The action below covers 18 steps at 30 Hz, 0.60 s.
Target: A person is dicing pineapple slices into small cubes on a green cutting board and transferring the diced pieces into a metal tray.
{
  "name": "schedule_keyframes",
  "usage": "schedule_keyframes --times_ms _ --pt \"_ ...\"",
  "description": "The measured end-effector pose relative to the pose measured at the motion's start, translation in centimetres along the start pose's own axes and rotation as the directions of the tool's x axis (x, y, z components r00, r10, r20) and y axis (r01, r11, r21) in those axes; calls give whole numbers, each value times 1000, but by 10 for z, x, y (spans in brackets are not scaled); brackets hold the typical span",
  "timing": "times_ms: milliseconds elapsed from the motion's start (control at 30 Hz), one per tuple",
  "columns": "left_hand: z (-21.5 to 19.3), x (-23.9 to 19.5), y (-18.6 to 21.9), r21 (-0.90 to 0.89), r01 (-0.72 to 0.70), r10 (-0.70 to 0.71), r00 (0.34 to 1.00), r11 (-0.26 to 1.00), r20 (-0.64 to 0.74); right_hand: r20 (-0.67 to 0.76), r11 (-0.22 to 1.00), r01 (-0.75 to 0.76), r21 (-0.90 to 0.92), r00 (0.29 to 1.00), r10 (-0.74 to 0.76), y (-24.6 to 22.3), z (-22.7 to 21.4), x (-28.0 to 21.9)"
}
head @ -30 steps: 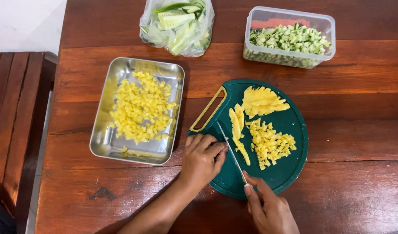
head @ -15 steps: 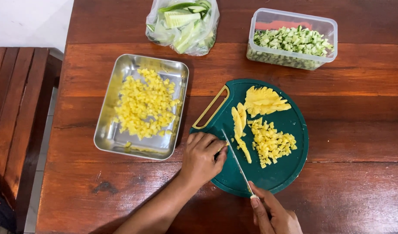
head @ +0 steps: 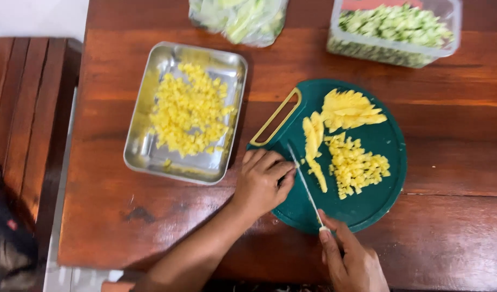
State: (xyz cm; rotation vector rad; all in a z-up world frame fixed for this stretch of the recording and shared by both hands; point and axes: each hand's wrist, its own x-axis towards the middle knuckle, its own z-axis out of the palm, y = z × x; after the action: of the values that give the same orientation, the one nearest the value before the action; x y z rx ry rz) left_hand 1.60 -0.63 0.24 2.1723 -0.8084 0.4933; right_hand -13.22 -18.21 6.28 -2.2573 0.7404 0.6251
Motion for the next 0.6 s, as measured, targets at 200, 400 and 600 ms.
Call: schedule_keyframes --times_ms 200,400,600 --pt "-4 -4 0 23 -2 3 999 1000 -40 -2 998 -34 -58 999 33 -29 -5 -1" --pt "-3 -2 0 32 -8 10 998 999 -65 -173 992 22 -122 984 -43 -9 9 1" --pt "4 -2 1 -14 -18 17 998 1000 -64 -282 982 147 -116 944 -174 2 1 -8"
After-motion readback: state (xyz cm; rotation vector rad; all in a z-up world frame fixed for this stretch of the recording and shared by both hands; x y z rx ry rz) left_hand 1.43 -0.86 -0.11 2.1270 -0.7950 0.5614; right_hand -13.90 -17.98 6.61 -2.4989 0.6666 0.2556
